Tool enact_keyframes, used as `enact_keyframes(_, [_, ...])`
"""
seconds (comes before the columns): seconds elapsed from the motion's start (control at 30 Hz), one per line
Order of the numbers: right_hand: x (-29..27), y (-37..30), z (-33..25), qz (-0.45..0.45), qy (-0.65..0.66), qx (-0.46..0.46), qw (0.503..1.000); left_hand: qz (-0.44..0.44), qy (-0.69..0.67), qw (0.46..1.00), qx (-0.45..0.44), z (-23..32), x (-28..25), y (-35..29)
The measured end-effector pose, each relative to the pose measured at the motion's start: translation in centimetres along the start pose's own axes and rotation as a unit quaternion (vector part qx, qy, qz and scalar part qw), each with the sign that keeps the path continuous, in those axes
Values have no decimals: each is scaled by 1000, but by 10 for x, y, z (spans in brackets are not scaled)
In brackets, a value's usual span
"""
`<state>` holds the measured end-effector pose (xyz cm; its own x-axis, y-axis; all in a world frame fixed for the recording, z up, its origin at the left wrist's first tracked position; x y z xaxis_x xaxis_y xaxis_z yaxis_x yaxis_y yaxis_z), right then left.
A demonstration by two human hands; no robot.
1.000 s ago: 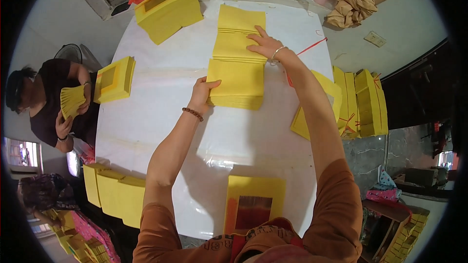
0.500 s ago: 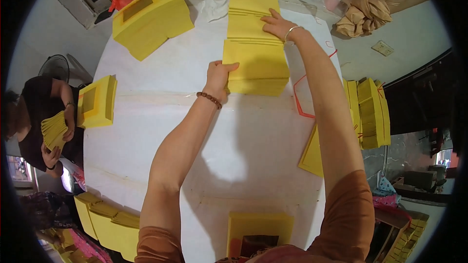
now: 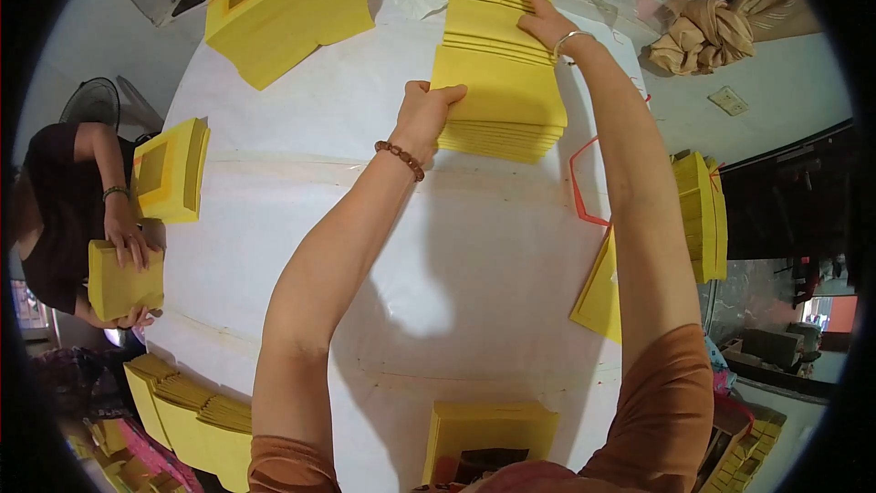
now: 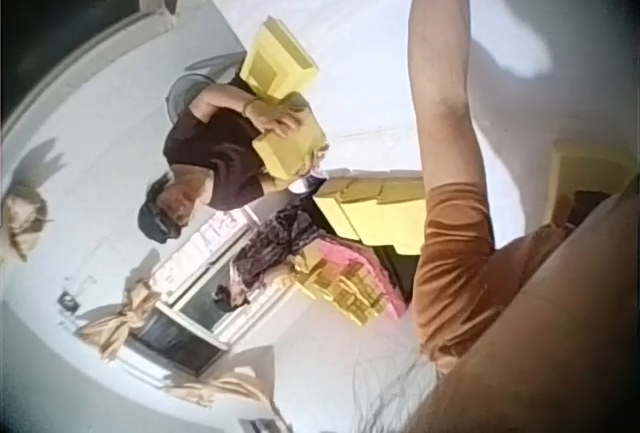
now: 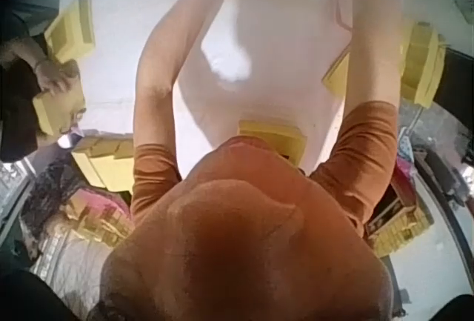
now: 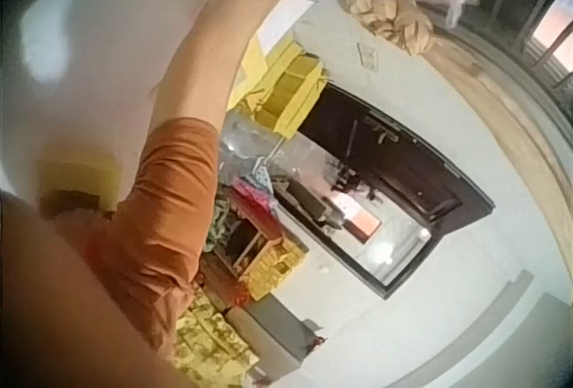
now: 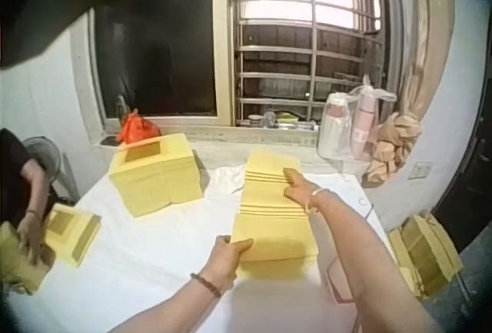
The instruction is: Folding and stacking sheets of yellow paper with silver foil centers, commonly known as joss paper.
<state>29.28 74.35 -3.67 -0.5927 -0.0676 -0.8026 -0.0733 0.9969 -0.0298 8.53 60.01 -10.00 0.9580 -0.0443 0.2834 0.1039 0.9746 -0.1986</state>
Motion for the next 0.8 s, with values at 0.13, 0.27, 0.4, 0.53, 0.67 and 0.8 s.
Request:
enact_keyframes(0.13, [-17, 1, -9, 42, -12, -36, 998, -4, 15, 1000, 5, 4, -3, -1])
enact_keyframes(0.27, [-19, -9, -20, 50, -64, -28, 996, -17, 9, 1000, -16, 10, -4, -3])
enact_keyframes(0.4, [-22, -30, -23, 55, -63, 3, 996, -44, -34, 998, -18, 17, 0, -13])
enact_keyframes(0.53, [-29, -65, -23, 33, 35, -19, 999, 5, -12, 1000, -28, 44, 10, -48])
enact_keyframes(0.67, [-34, -121, -21, 98, 65, 11, 993, 111, -3, 993, -27, 24, -24, -55])
enact_keyframes(0.8, [-39, -229, -43, 76, 302, 99, 945, 193, -7, 981, -17, -1, -54, -93])
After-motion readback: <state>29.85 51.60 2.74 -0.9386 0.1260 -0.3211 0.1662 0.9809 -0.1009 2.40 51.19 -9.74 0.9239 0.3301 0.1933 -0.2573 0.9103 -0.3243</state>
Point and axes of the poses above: each hand's wrist, its own y-axis towards the middle knuckle, its own x-axis out of the palm, z = x × y, the point moved 7 cm from there along y, towards the middle knuckle, and after that the axes turned 12 degrees about x, right-handed, at the moved point
